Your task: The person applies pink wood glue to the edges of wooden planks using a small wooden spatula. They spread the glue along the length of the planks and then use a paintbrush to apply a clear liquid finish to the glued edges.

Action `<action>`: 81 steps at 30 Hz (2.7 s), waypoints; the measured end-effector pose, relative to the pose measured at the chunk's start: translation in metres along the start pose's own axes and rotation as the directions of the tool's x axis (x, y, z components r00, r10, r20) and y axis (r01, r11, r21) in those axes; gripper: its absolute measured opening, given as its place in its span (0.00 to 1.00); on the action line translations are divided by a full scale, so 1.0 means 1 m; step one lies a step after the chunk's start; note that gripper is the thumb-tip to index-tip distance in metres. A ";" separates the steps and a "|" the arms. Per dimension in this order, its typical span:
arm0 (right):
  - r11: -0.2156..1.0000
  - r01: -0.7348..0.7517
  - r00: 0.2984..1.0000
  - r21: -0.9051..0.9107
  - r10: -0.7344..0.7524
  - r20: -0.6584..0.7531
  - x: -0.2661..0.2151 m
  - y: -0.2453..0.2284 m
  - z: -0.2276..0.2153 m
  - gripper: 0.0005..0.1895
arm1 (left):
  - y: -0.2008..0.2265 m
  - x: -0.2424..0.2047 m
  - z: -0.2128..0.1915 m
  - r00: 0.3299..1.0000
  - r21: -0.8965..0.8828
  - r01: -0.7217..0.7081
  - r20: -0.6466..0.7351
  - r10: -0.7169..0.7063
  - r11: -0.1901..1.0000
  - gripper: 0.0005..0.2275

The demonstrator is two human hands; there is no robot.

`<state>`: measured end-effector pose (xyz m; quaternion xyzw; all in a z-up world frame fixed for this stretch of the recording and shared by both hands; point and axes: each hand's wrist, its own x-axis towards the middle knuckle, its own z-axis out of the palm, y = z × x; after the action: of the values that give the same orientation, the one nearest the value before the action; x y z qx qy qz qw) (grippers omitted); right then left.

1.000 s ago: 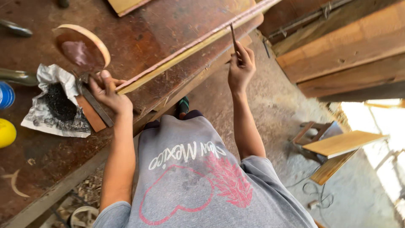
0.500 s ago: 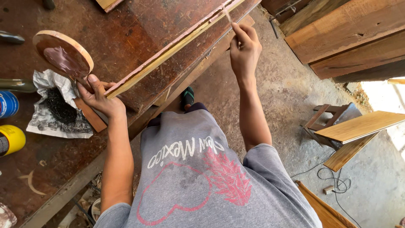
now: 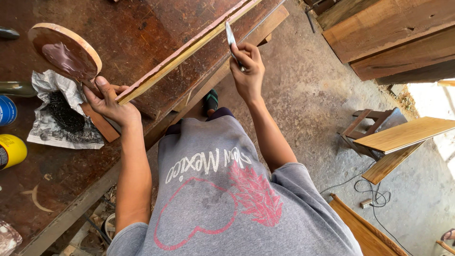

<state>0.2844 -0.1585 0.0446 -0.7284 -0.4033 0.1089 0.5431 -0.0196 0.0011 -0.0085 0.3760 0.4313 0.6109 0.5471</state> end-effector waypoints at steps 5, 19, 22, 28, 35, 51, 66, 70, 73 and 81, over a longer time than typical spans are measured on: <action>0.962 -0.023 0.999 -0.273 0.016 -0.029 0.014 -0.003 -0.038 0.15 | -0.002 -0.002 -0.005 1.000 -0.004 0.006 -0.007 -0.006 1.000 0.17; 0.993 0.024 0.996 -0.116 -0.015 0.083 -0.005 -0.026 -0.013 0.17 | 0.001 -0.005 -0.003 1.000 0.018 -0.006 0.025 0.005 1.000 0.17; 0.980 0.078 0.996 -0.184 -0.069 0.054 -0.001 -0.021 -0.008 0.15 | 0.000 0.001 0.001 0.999 -0.010 -0.034 0.039 0.035 0.999 0.17; 0.908 0.104 0.995 -0.406 -0.091 0.049 0.023 -0.010 -0.038 0.15 | -0.004 -0.002 -0.002 0.999 -0.038 -0.032 0.038 0.033 0.999 0.17; 0.970 0.134 0.987 -0.202 -0.112 0.117 0.014 -0.031 -0.017 0.19 | -0.009 0.002 0.000 0.998 -0.060 -0.054 0.021 0.055 0.997 0.16; 0.930 0.167 0.974 -0.327 -0.105 0.198 0.008 -0.027 -0.018 0.17 | -0.013 0.003 0.000 0.995 -0.017 -0.099 0.016 0.099 0.995 0.14; 0.952 0.152 0.988 -0.267 -0.155 0.010 -0.017 -0.005 -0.002 0.18 | -0.013 0.001 -0.004 0.996 -0.024 -0.082 0.043 0.083 0.996 0.16; 0.907 0.204 0.978 -0.369 -0.203 0.042 -0.004 -0.005 -0.018 0.20 | -0.010 -0.005 -0.006 0.999 -0.059 -0.002 0.047 0.005 0.998 0.17; 0.902 0.187 0.976 -0.390 -0.217 -0.033 0.014 -0.013 -0.016 0.20 | -0.007 0.005 0.000 1.000 -0.070 -0.009 0.027 0.011 0.998 0.17; 0.953 0.091 0.992 -0.287 -0.062 0.108 0.006 -0.028 -0.009 0.19 | -0.009 -0.001 -0.001 0.999 -0.041 -0.051 0.012 0.051 0.998 0.17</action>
<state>0.2807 -0.1585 0.0740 -0.7780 -0.4692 0.0625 0.4131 -0.0172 0.0002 -0.0170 0.3795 0.4056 0.6309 0.5417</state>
